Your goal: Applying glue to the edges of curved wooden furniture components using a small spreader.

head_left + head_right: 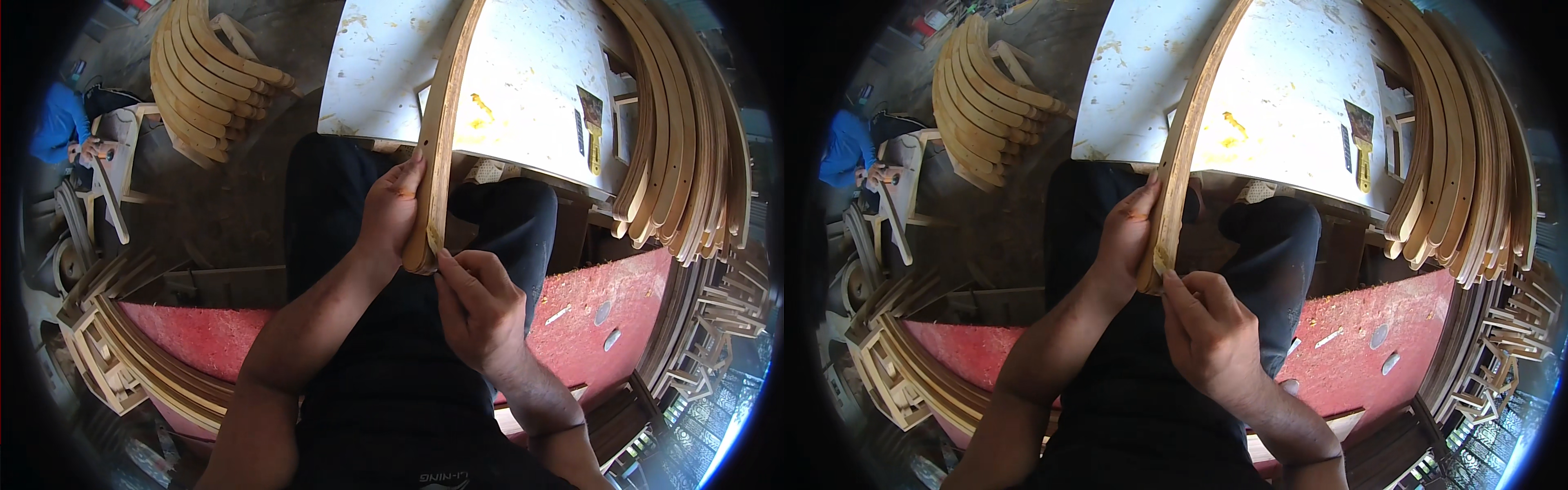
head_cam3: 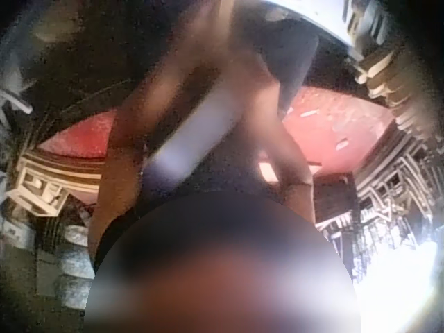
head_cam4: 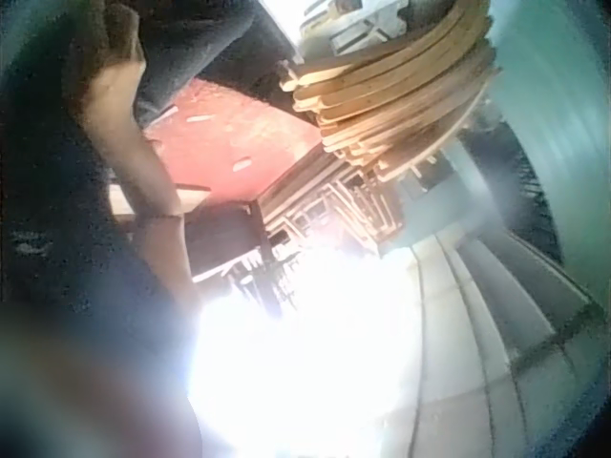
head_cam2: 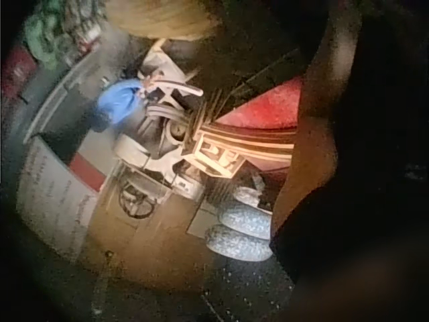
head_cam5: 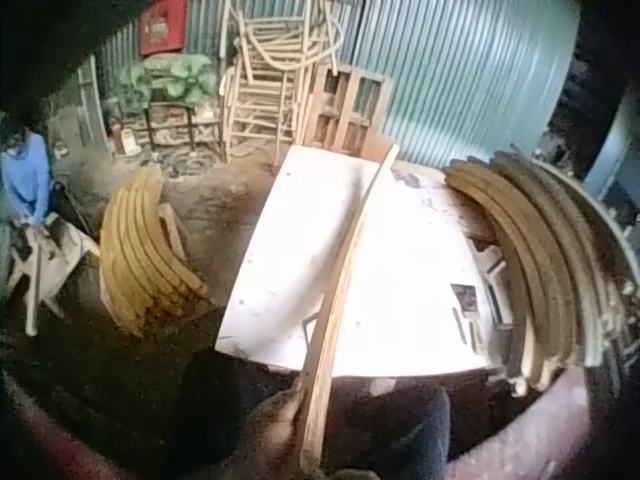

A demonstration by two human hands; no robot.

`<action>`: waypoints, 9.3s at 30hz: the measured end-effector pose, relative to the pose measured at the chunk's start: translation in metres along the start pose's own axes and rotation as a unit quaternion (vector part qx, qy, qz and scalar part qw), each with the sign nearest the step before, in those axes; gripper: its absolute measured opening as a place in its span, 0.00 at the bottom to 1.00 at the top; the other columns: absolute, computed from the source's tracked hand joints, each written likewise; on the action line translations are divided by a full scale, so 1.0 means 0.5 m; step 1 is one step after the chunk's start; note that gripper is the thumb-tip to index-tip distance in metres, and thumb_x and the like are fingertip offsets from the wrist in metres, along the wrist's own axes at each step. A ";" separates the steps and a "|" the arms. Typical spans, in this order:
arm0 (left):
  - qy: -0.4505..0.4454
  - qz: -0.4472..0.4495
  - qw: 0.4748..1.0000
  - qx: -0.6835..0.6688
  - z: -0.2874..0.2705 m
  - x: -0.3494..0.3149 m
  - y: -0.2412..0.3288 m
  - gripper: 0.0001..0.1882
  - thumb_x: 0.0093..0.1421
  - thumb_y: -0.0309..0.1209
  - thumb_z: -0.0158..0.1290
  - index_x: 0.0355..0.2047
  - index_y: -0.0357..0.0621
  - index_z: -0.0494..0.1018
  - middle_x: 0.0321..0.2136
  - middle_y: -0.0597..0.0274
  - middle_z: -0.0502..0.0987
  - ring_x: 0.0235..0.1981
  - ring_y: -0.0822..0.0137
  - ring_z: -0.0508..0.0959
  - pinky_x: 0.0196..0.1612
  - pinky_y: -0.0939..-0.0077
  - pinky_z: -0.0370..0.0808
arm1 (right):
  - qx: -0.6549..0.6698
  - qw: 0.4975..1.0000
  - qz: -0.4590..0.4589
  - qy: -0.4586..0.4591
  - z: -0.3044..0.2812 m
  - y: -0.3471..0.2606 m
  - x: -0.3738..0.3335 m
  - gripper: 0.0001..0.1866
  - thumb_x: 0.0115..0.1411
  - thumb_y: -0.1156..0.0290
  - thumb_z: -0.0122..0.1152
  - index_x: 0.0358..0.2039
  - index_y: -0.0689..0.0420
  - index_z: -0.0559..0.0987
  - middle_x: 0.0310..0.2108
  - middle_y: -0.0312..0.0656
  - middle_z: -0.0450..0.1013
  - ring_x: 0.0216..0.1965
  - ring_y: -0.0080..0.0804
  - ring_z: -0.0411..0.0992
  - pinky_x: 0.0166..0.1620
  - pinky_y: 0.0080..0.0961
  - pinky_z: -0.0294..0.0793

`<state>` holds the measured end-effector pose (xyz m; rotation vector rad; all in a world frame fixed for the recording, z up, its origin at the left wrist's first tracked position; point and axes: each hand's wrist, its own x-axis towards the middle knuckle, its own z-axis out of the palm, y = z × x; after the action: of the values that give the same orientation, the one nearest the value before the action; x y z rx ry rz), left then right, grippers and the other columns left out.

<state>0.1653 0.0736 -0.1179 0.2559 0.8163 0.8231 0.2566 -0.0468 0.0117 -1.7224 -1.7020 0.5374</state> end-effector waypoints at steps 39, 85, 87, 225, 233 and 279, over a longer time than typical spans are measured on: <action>0.008 -0.010 0.999 0.050 0.051 -0.031 0.053 0.23 0.79 0.44 0.41 0.48 0.34 0.75 0.31 0.57 0.81 0.29 0.66 0.82 0.36 0.72 0.82 | 0.187 0.952 -0.127 -0.206 -0.127 0.099 0.103 0.13 0.65 0.82 0.65 0.48 0.57 0.85 0.39 0.42 0.77 0.38 0.30 0.80 0.39 0.23 0.81; 0.008 -0.010 1.000 -0.027 0.290 -0.102 0.096 0.25 0.77 0.46 0.45 0.55 0.32 0.73 0.45 0.55 0.80 0.41 0.67 0.82 0.44 0.71 0.81 | -0.176 0.931 -0.201 0.247 -0.126 0.004 -0.035 0.24 0.47 0.87 0.72 0.48 0.58 0.87 0.40 0.46 0.75 0.38 0.39 0.75 0.37 0.29 0.79; 0.024 -0.008 1.000 -0.008 0.292 -0.108 0.099 0.25 0.77 0.46 0.45 0.55 0.32 0.73 0.44 0.55 0.80 0.41 0.67 0.82 0.44 0.71 0.81 | -0.156 0.938 -0.216 0.220 -0.139 0.007 -0.035 0.22 0.50 0.86 0.72 0.47 0.59 0.87 0.40 0.46 0.75 0.38 0.38 0.76 0.37 0.28 0.79; -0.034 -0.042 0.998 0.036 -0.038 -0.257 0.006 0.25 0.78 0.52 0.38 0.45 0.43 0.72 0.23 0.64 0.76 0.21 0.73 0.78 0.24 0.79 0.77 | -0.019 0.967 -0.239 -0.086 -0.024 0.033 -0.034 0.21 0.48 0.76 0.75 0.45 0.55 0.85 0.37 0.34 0.72 0.36 0.27 0.76 0.34 0.27 0.74; -0.027 -0.056 0.996 0.068 -0.040 -0.261 0.014 0.26 0.78 0.53 0.38 0.46 0.43 0.73 0.23 0.63 0.76 0.21 0.74 0.78 0.24 0.81 0.77 | 0.014 0.959 -0.260 -0.115 -0.038 0.021 -0.056 0.19 0.51 0.73 0.75 0.46 0.54 0.86 0.37 0.34 0.73 0.36 0.26 0.76 0.36 0.25 0.73; -0.025 -0.128 0.991 -0.020 -0.047 -0.202 0.106 0.23 0.79 0.48 0.37 0.52 0.41 0.71 0.38 0.61 0.77 0.26 0.75 0.79 0.21 0.80 0.76 | -0.195 0.978 -0.055 0.054 -0.014 0.458 0.216 0.08 0.61 0.76 0.68 0.41 0.56 0.87 0.39 0.40 0.80 0.44 0.44 0.77 0.48 0.35 0.79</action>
<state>0.0784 0.0327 -0.0522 0.1309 0.7670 0.5888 0.4340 0.0705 -0.1253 -1.8664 -1.9017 0.0561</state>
